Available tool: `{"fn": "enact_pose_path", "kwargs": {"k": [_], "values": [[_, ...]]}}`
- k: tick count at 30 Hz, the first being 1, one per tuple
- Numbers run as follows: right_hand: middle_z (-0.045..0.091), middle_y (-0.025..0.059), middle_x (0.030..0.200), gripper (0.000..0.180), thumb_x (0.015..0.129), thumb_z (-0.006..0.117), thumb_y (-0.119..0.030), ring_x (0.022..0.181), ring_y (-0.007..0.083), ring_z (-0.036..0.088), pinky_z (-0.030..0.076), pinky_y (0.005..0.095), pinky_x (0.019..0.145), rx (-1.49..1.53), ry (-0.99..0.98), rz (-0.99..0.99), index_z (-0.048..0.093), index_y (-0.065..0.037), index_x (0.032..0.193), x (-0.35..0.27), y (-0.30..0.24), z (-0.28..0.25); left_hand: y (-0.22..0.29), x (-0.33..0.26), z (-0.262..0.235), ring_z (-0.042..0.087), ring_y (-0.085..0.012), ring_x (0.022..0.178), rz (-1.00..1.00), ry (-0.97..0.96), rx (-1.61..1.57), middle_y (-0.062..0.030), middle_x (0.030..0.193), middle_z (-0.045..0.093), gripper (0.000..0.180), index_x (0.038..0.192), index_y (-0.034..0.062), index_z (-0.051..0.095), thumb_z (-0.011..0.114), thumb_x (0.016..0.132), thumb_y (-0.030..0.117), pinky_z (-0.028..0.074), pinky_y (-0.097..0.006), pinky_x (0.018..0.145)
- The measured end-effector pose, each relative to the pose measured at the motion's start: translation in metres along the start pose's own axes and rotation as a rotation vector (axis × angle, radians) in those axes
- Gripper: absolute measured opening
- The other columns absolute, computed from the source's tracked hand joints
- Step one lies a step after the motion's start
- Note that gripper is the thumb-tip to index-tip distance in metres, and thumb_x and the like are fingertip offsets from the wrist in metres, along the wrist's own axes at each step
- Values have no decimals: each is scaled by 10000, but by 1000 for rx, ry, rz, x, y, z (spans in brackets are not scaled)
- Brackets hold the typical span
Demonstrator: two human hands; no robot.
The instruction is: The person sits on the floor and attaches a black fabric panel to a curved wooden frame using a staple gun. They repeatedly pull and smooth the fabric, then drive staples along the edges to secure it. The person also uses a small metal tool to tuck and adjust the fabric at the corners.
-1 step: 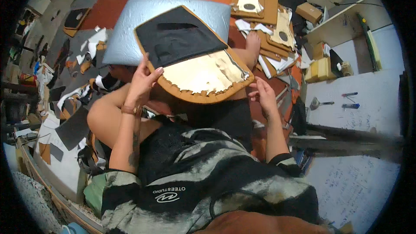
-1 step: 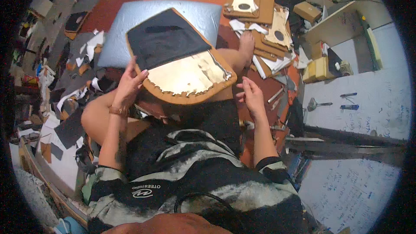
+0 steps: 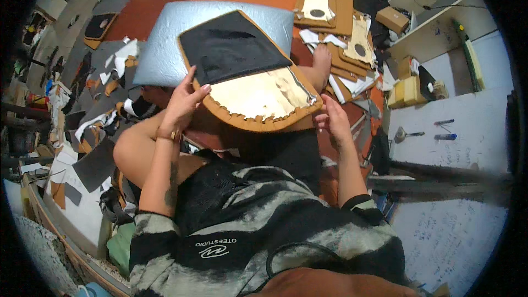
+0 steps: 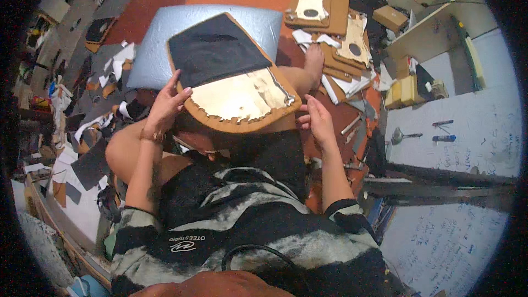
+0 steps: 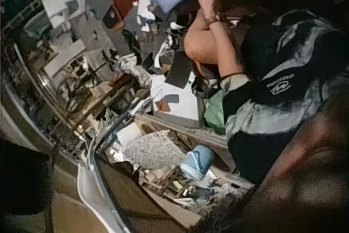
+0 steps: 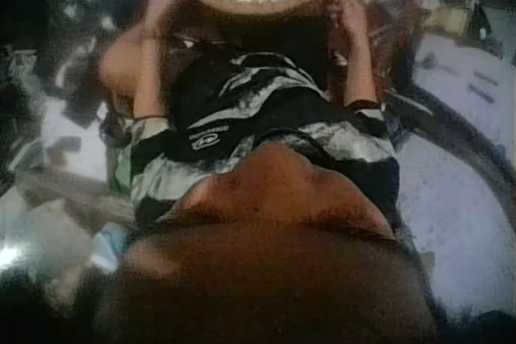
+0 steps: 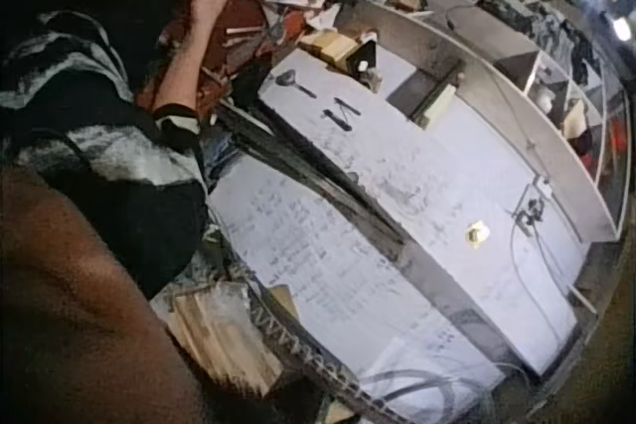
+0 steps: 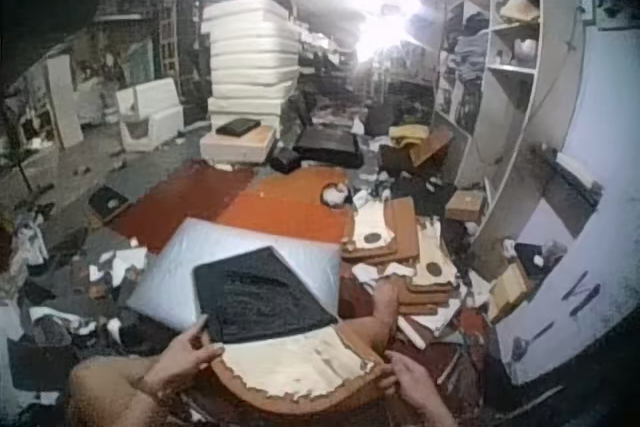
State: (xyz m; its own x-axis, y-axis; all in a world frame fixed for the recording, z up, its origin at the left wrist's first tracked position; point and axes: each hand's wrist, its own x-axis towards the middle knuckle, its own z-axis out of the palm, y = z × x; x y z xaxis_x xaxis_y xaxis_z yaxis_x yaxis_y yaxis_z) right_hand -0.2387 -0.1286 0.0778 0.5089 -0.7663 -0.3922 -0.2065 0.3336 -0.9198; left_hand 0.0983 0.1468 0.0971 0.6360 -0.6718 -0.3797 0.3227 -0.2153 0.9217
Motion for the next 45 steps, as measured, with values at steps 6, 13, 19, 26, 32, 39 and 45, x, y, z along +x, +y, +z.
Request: {"fn": "enact_pose_path", "kwargs": {"k": [6, 13, 19, 26, 32, 39, 45], "values": [[750, 67, 809, 424, 1055, 665, -417, 610, 156, 641, 544, 372, 634, -753, -290, -150, 786, -14, 1103, 24, -56, 34, 11, 65, -23, 676, -379, 1253, 310, 164, 937, -315, 1385, 657, 1081, 1608, -89, 381, 946, 788, 330, 547, -390, 1050], [802, 178, 1058, 441, 982, 751, -389, 941, 298, 782, 590, 387, 844, -813, -213, -699, 765, -21, 1225, 59, -96, 87, 26, 77, 45, 694, -367, 1260, 365, 359, 649, -355, 1385, 651, 977, 1531, -184, 412, 922, 814, 241, 545, -402, 1069], [692, 230, 1366, 685, 988, 748, -412, 1237, 387, 682, 503, 466, 1097, -912, -345, -733, 543, -38, 1524, 55, -136, 124, 27, -3, 54, 736, -242, 1105, 417, 166, 514, -202, 1236, 752, 549, 1371, -28, 663, 828, 870, 123, 580, -346, 963], [728, 126, 1335, 663, 942, 783, -490, 1390, 344, 589, 378, 489, 1188, -1102, -566, -1026, 620, -151, 1488, 33, -113, 130, 14, -112, 49, 719, -196, 880, 237, -646, 473, -93, 950, 752, 261, 1124, 15, 767, 839, 876, 54, 567, -323, 835], [780, 108, 1001, 315, 899, 852, -364, 1157, 303, 697, 487, 453, 1038, -1306, -682, -829, 832, -100, 1070, -20, -111, 84, -26, -103, 30, 708, -145, 910, -52, -76, 348, -90, 1007, 757, 314, 1206, -19, 686, 747, 1027, 232, 576, -309, 808], [740, 136, 855, 320, 926, 836, -284, 757, 254, 722, 551, 364, 702, -991, -117, -575, 808, -2, 1074, -34, -85, 68, -40, -79, 40, 748, -212, 1008, -279, 41, -195, -164, 1230, 732, 674, 1527, -66, 396, 765, 1017, 173, 624, -359, 838], [772, 166, 953, 310, 917, 820, -394, 900, 353, 757, 593, 472, 806, -1177, -29, -367, 838, -114, 1049, -43, -84, 101, -46, -82, 35, 752, -226, 1053, -119, -65, -240, -188, 1273, 728, 771, 1598, -70, 307, 765, 986, 36, 645, -352, 884]]}}
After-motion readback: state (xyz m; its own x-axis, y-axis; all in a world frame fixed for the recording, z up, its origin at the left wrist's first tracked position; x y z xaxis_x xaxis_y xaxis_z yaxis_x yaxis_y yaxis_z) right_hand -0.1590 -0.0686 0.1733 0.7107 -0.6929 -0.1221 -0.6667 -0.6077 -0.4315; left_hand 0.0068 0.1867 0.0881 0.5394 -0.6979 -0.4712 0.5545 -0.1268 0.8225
